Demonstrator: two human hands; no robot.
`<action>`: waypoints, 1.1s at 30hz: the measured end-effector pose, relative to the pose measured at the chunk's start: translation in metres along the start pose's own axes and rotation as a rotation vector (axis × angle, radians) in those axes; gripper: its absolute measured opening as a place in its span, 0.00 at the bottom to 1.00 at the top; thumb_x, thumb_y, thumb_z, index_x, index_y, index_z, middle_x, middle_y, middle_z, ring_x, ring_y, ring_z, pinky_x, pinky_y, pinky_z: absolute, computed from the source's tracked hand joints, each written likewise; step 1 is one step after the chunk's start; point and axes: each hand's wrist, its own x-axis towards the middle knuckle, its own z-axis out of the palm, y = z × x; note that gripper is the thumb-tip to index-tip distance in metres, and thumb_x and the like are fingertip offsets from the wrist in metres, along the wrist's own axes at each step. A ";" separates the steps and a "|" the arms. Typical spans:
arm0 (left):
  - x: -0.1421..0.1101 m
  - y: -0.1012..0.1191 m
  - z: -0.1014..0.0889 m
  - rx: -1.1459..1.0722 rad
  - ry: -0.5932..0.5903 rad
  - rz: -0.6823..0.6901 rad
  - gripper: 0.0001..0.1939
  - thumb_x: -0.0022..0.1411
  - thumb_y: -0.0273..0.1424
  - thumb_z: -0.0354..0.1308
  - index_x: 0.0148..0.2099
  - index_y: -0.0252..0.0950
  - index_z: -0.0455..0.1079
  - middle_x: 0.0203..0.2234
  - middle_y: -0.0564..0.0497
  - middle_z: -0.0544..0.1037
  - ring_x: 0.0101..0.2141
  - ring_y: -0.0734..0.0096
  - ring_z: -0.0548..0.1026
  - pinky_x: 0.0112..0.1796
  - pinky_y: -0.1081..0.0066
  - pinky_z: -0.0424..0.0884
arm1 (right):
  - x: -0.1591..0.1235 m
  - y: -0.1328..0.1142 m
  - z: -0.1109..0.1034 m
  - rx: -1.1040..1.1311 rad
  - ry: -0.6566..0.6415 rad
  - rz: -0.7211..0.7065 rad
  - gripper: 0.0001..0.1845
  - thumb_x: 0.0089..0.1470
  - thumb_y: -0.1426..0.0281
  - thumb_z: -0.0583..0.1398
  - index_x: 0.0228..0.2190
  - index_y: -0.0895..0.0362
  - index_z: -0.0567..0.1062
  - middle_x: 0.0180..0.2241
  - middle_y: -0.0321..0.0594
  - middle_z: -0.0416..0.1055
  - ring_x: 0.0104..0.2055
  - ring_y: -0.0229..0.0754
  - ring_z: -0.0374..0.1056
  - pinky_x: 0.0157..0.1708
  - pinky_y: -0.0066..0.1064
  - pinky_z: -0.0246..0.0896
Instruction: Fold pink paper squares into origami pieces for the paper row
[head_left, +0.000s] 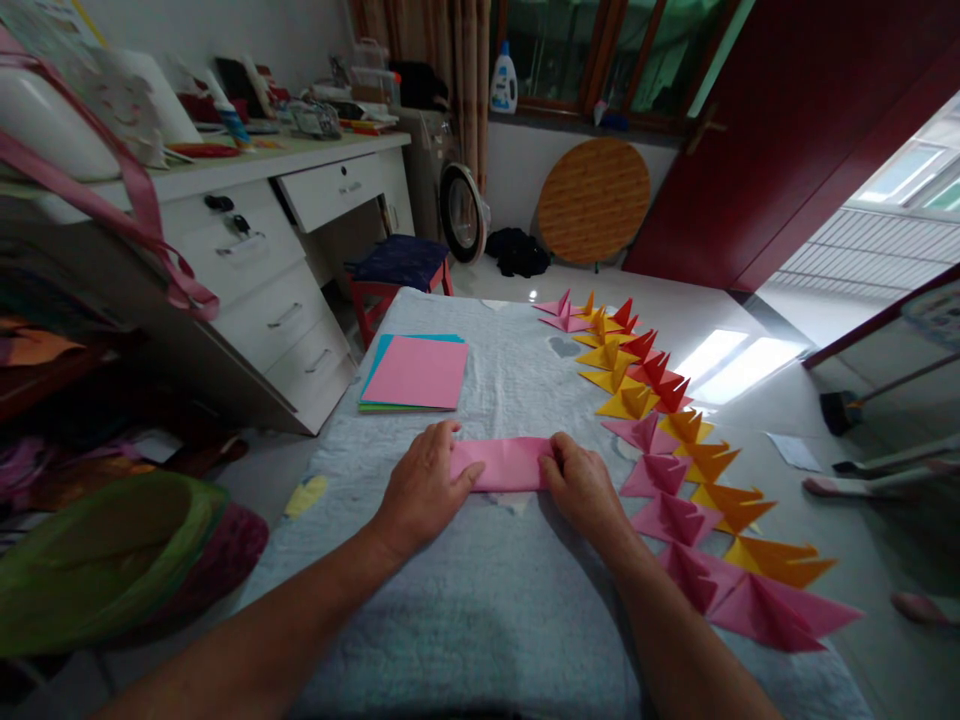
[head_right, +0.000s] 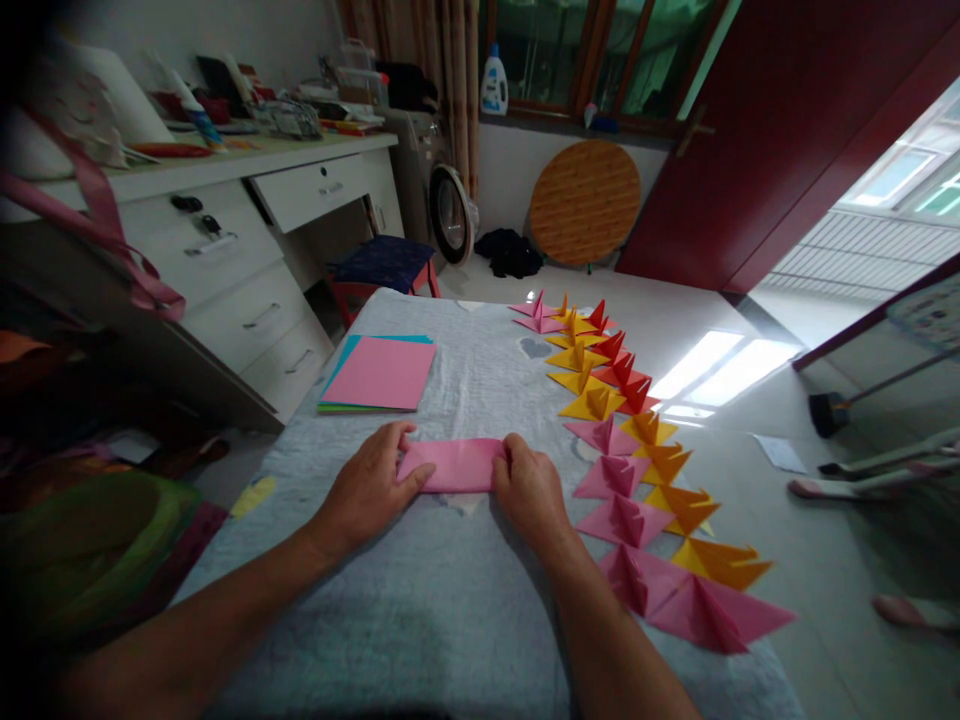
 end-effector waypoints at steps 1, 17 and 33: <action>0.001 -0.002 0.001 -0.060 0.002 -0.036 0.26 0.60 0.35 0.62 0.57 0.36 0.60 0.43 0.46 0.73 0.42 0.60 0.74 0.46 0.56 0.73 | 0.000 0.000 0.000 -0.016 0.009 -0.004 0.07 0.59 0.68 0.51 0.29 0.53 0.64 0.24 0.37 0.68 0.28 0.42 0.64 0.29 0.31 0.46; 0.007 0.003 -0.011 -0.190 -0.149 -0.195 0.27 0.61 0.29 0.57 0.62 0.37 0.59 0.24 0.58 0.70 0.26 0.70 0.71 0.32 0.71 0.64 | 0.000 0.001 0.001 -0.049 0.003 -0.002 0.09 0.60 0.67 0.53 0.27 0.54 0.65 0.23 0.36 0.68 0.26 0.40 0.63 0.28 0.30 0.45; 0.007 0.003 -0.012 0.060 -0.209 -0.173 0.25 0.64 0.29 0.53 0.62 0.36 0.59 0.28 0.54 0.76 0.32 0.64 0.77 0.35 0.69 0.65 | 0.003 -0.002 0.006 -0.079 0.015 0.037 0.06 0.57 0.70 0.55 0.28 0.55 0.69 0.23 0.37 0.70 0.27 0.40 0.64 0.28 0.30 0.46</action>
